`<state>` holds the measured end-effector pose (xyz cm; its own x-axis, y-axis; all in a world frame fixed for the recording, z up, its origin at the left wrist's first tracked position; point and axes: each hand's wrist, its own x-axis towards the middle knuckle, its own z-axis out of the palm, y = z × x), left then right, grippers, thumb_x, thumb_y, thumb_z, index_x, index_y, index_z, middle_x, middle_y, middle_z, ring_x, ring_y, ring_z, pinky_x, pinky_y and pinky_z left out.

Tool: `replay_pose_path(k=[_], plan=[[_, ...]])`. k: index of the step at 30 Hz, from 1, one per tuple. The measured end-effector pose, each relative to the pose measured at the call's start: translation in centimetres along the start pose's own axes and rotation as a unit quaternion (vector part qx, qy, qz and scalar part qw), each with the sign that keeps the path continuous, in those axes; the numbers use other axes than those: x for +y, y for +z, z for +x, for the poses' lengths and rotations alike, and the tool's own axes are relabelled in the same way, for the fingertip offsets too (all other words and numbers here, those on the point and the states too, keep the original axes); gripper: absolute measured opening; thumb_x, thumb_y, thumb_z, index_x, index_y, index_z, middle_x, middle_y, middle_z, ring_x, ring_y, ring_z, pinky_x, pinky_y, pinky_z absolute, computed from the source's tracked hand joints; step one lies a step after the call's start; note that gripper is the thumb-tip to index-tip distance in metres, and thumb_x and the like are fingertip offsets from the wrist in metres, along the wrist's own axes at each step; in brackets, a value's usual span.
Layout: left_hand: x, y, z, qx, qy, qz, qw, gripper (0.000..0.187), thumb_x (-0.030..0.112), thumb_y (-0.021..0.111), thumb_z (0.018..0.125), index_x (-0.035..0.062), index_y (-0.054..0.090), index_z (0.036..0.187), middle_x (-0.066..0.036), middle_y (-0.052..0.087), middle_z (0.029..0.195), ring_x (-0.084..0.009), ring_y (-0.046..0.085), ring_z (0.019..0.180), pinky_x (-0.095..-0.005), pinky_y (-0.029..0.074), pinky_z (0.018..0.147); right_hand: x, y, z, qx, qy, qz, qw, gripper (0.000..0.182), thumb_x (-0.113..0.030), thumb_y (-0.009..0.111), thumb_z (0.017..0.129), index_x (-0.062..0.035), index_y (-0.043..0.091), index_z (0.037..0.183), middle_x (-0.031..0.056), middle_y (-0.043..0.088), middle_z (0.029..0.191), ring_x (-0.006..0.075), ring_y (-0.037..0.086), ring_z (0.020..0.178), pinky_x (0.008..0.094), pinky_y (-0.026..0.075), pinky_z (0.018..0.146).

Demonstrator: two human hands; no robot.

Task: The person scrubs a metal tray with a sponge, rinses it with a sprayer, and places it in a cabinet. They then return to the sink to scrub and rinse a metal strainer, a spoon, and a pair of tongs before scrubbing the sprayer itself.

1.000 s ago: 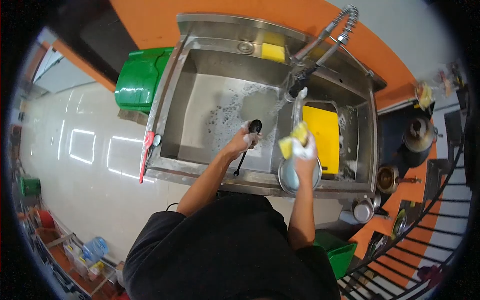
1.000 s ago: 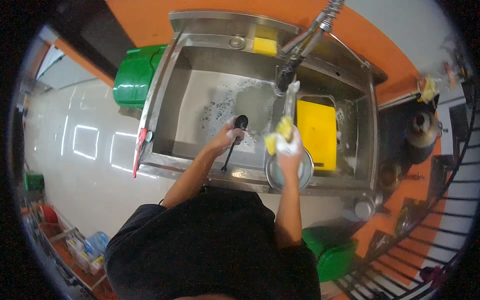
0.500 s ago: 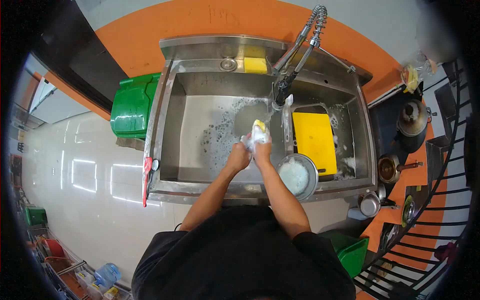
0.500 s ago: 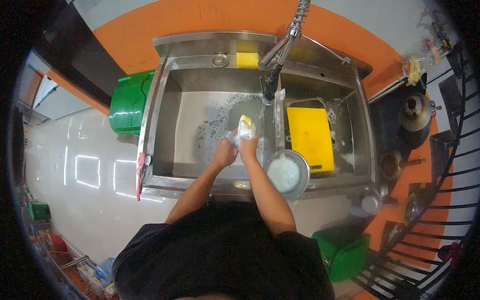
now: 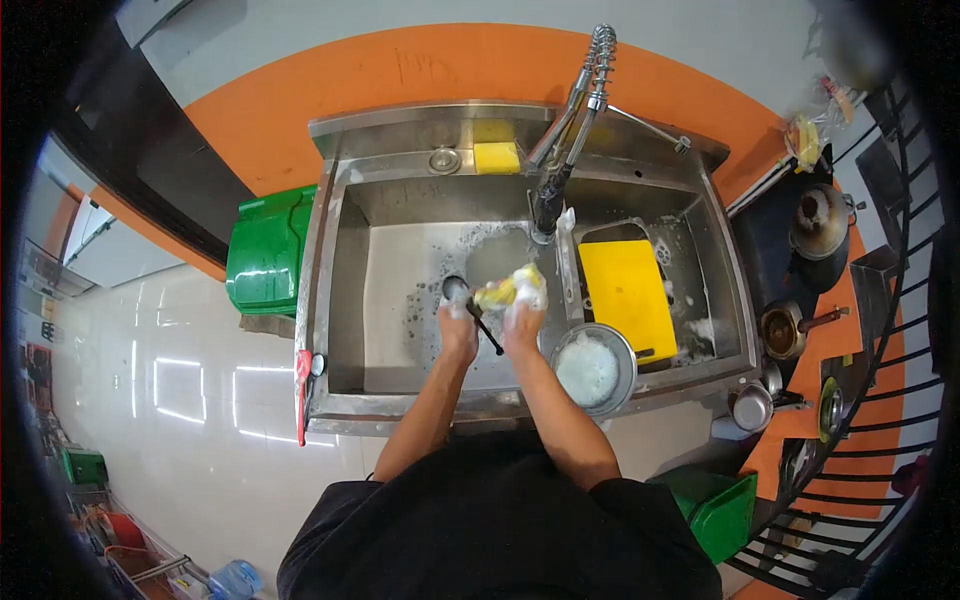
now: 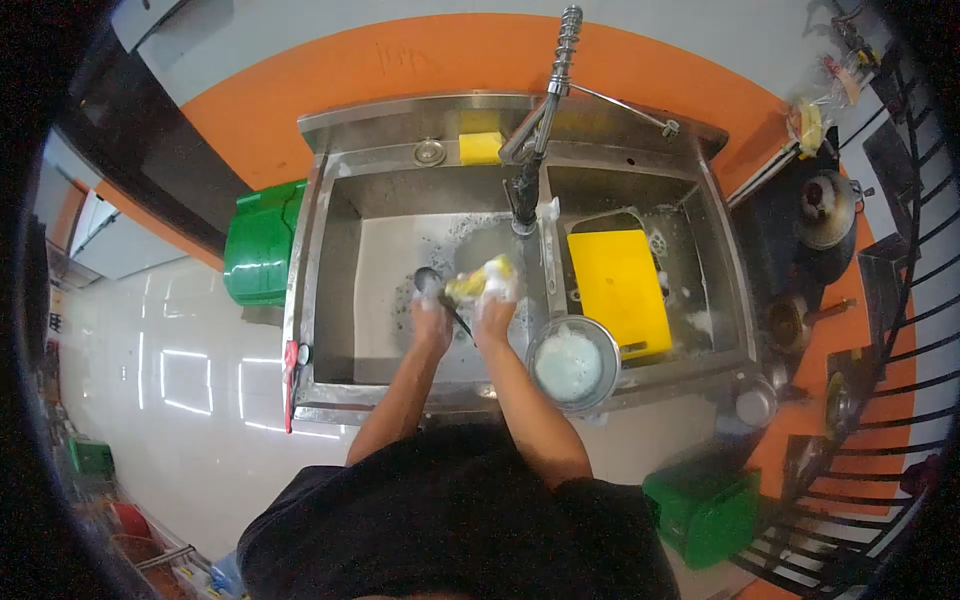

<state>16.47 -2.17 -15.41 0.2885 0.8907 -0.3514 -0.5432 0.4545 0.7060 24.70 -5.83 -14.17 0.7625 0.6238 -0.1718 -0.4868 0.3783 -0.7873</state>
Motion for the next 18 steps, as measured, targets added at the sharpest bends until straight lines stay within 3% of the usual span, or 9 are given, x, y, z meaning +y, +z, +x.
replay_pose_path(k=[2,3,4,8,10,12,14,16,18], plan=[[0.0,-0.3,0.5,-0.050,-0.029,-0.043,0.997,0.017,0.014,0.053,0.094,0.0004,0.060,0.100,-0.007,0.064,0.094,-0.0194,0.064,0.083,-0.0347,0.054,0.076,0.5,-0.3,-1.1,-0.085,-0.055,-0.033,0.994,0.024,-0.025,0.055,0.095,-0.0046,0.052,0.107,0.0149,0.063,0.094,0.0301,0.067,0.082,0.0432,0.055,0.075],[-0.2,-0.4,0.3,-0.080,-0.039,-0.061,0.994,0.016,0.015,0.052,0.094,0.0009,0.059,0.099,-0.008,0.064,0.094,-0.0205,0.065,0.082,-0.0351,0.054,0.075,0.5,0.3,-1.4,-0.113,-0.104,-0.261,0.953,0.030,-0.026,0.057,0.093,-0.0021,0.051,0.111,0.0192,0.064,0.097,0.0339,0.067,0.085,0.0437,0.054,0.077],[-0.2,-0.3,-0.2,-0.109,-0.052,-0.078,0.990,0.016,0.016,0.052,0.095,0.0013,0.059,0.099,-0.008,0.064,0.095,-0.0217,0.065,0.081,-0.0356,0.055,0.074,0.6,0.4,-1.7,-0.131,-0.145,-0.475,0.858,0.037,-0.027,0.060,0.091,0.0003,0.051,0.115,0.0236,0.065,0.100,0.0377,0.067,0.088,0.0442,0.053,0.079],[-0.2,-0.4,-0.1,-0.086,-0.173,-0.098,0.976,0.014,0.016,0.051,0.095,0.0051,0.059,0.100,-0.008,0.064,0.094,-0.0215,0.065,0.079,-0.0361,0.057,0.072,-0.7,1.0,-2.0,-0.152,-0.155,-0.542,0.812,0.047,-0.028,0.062,0.088,0.0034,0.048,0.121,0.0292,0.064,0.102,0.0440,0.063,0.097,0.0456,0.050,0.082],[-0.7,-1.1,0.4,-0.066,-0.143,-0.075,0.985,0.014,0.017,0.051,0.095,0.0072,0.060,0.100,-0.007,0.064,0.092,-0.0196,0.065,0.079,-0.0353,0.056,0.068,-1.6,0.9,-2.6,-0.197,-0.081,-0.515,0.830,0.037,-0.024,0.057,0.091,0.0009,0.053,0.117,0.0272,0.062,0.109,0.0454,0.058,0.104,0.0478,0.048,0.086],[-1.3,-1.9,1.2,-0.046,-0.072,-0.020,0.996,0.014,0.017,0.051,0.095,0.0075,0.060,0.100,-0.006,0.064,0.089,-0.0190,0.065,0.077,-0.0344,0.055,0.064,-0.5,-0.8,-3.0,-0.201,-0.142,-0.503,0.828,0.028,-0.021,0.055,0.091,-0.0036,0.055,0.113,0.0281,0.064,0.102,0.0455,0.060,0.098,0.0500,0.049,0.079],[-0.7,-2.1,2.8,-0.029,-0.081,-0.019,0.996,0.009,0.016,0.053,0.094,0.0085,0.059,0.095,-0.006,0.064,0.084,-0.0173,0.063,0.069,-0.0330,0.053,0.060,0.2,-2.7,-3.3,-0.308,-0.067,-0.544,0.777,0.020,-0.019,0.055,0.090,-0.0049,0.057,0.105,0.0285,0.064,0.089,0.0468,0.061,0.089,0.0516,0.048,0.073],[0.0,-2.3,4.5,0.056,0.019,-0.029,0.998,0.011,0.016,0.050,0.095,0.0096,0.056,0.089,-0.004,0.059,0.074,-0.0142,0.056,0.059,-0.0287,0.048,0.052,1.2,-4.9,-3.8,-0.310,-0.138,-0.555,0.759,0.018,-0.018,0.057,0.089,-0.0028,0.058,0.098,0.0270,0.063,0.081,0.0468,0.061,0.084,0.0517,0.048,0.069],[0.0,-2.8,6.3,0.085,-0.024,-0.137,0.987,0.016,0.019,0.043,0.096,0.0113,0.053,0.086,-0.001,0.051,0.066,-0.0112,0.048,0.053,-0.0252,0.041,0.045,-2.4,-5.0,-5.5,-0.322,-0.108,-0.556,0.759,0.018,-0.018,0.060,0.086,-0.0017,0.059,0.093,0.0245,0.064,0.084,0.0450,0.062,0.083,0.0510,0.048,0.069]])
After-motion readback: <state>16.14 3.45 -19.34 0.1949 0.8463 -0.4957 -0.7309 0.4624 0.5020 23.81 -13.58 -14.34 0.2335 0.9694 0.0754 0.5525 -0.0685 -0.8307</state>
